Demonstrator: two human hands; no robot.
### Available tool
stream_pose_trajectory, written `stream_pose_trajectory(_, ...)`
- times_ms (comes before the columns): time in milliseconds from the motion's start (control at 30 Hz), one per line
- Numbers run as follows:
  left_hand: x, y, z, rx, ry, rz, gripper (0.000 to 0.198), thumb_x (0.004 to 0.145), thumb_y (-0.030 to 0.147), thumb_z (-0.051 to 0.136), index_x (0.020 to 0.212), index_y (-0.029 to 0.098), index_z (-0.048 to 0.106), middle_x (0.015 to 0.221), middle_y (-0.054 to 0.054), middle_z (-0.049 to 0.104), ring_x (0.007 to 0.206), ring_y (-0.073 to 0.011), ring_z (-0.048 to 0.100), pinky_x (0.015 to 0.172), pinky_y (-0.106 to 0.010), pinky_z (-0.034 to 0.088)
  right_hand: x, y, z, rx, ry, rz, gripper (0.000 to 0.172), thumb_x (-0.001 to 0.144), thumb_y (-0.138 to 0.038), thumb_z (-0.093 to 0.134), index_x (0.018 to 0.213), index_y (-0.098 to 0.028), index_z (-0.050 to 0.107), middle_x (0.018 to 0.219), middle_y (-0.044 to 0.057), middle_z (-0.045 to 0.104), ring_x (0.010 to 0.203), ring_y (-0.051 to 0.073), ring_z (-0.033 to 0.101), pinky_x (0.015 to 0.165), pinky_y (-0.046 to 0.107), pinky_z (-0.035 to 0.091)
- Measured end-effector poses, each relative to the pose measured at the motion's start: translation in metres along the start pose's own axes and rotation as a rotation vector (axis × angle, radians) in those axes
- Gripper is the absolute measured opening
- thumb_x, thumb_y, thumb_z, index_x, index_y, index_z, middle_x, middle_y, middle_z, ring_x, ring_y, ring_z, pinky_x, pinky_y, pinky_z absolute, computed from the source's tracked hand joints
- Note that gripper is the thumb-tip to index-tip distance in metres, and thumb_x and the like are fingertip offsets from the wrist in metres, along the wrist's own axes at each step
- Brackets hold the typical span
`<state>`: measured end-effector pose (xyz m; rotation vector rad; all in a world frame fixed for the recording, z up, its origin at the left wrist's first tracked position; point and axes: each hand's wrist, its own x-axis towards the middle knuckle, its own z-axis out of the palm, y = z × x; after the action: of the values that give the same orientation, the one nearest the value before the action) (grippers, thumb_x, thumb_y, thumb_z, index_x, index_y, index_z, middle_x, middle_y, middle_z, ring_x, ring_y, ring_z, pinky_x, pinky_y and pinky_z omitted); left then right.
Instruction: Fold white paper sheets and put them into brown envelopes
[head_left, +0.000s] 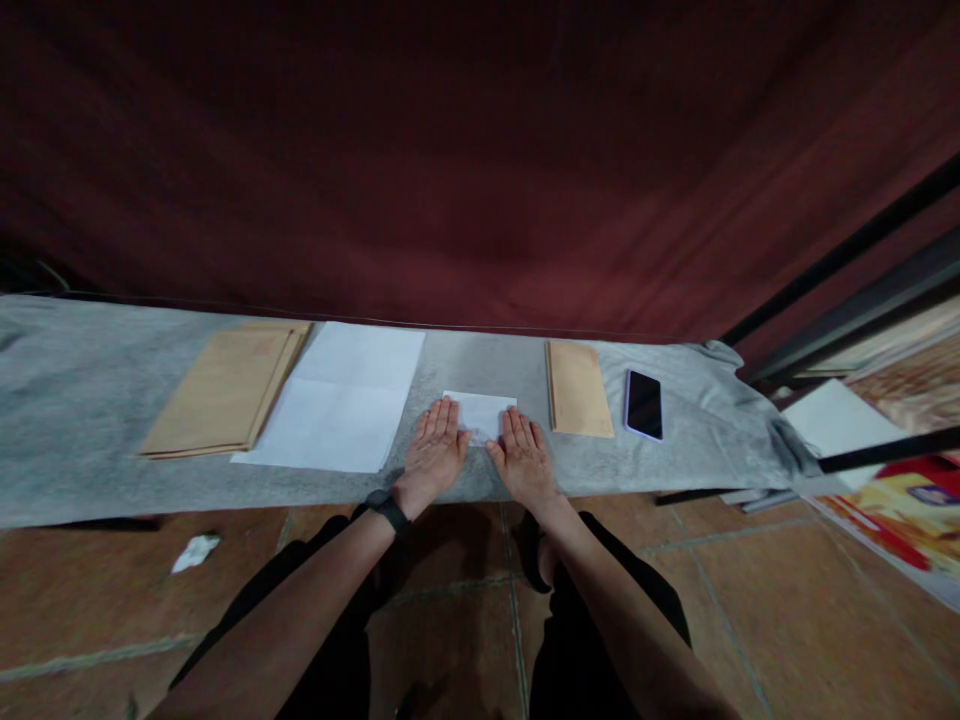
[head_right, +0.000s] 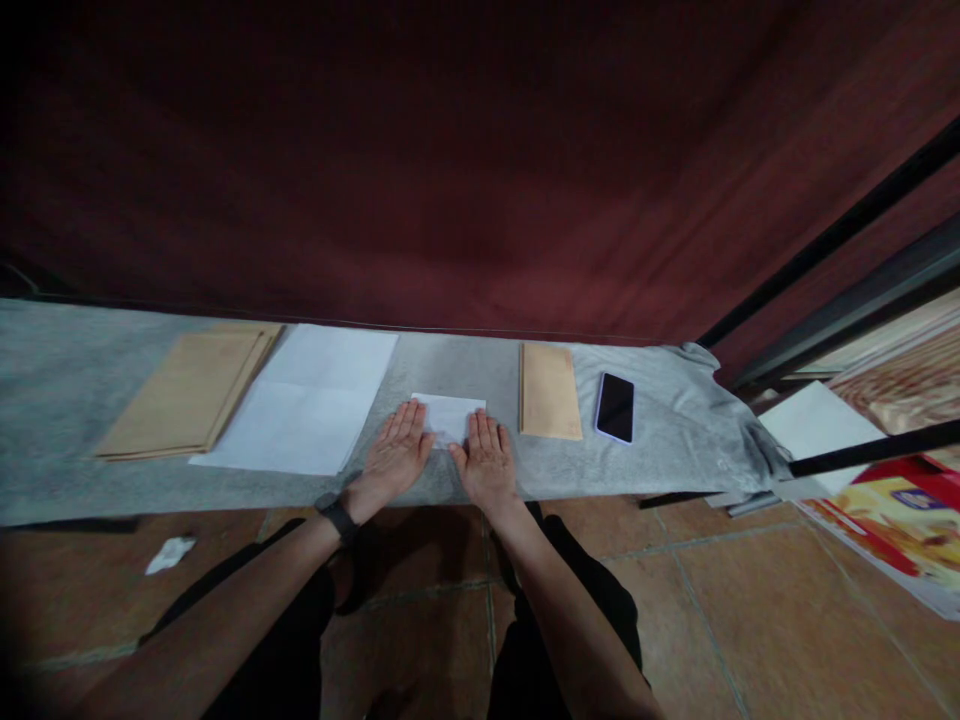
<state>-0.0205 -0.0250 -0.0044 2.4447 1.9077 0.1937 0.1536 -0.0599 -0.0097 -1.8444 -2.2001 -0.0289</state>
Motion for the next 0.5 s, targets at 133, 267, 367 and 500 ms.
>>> stream_pose_trajectory(133,-0.001,0.000,-0.002,0.015,0.013,-0.004,0.062,0.103,0.037,0.027,0.153,0.001,0.032,0.161,-0.019,0.029,0.151,-0.0271,0.025,0.124,-0.043,0.021,0.002,0.002,0.000,-0.014,0.022,0.037,0.059,0.106,-0.041,0.034,0.153,-0.006,0.036,0.158,0.019,0.036,0.146,0.029,0.036,0.119,0.048,0.027)
stream_pose_trajectory(267,0.001,0.002,-0.008,0.029,0.044,0.023,0.061,0.103,0.037,0.029,0.150,0.000,0.038,0.158,-0.021,0.035,0.150,-0.0295,0.028,0.124,-0.047,0.019,0.008,0.002,-0.002,0.002,0.015,0.064,0.055,0.105,-0.035,0.037,0.151,-0.006,0.039,0.156,0.018,0.040,0.144,0.029,0.039,0.119,0.049,0.027)
stream_pose_trajectory(367,0.008,0.005,-0.012,0.027,0.108,0.115,0.059,0.102,0.037,0.031,0.148,0.001,0.043,0.157,-0.021,0.038,0.151,-0.0298,0.025,0.125,-0.047,0.017,0.014,0.002,-0.004,0.029,0.012,0.095,0.052,0.104,-0.032,0.038,0.149,-0.007,0.043,0.154,0.016,0.044,0.143,0.029,0.040,0.120,0.049,0.023)
stream_pose_trajectory(500,0.018,0.012,-0.009,-0.014,0.120,0.263,0.056,0.102,0.038,0.033,0.150,0.011,0.043,0.161,-0.013,0.034,0.152,-0.0263,0.023,0.125,-0.046,0.019,0.026,0.006,-0.006,0.064,0.008,0.126,0.051,0.103,-0.031,0.038,0.149,-0.010,0.044,0.155,0.014,0.044,0.144,0.028,0.039,0.121,0.049,0.023)
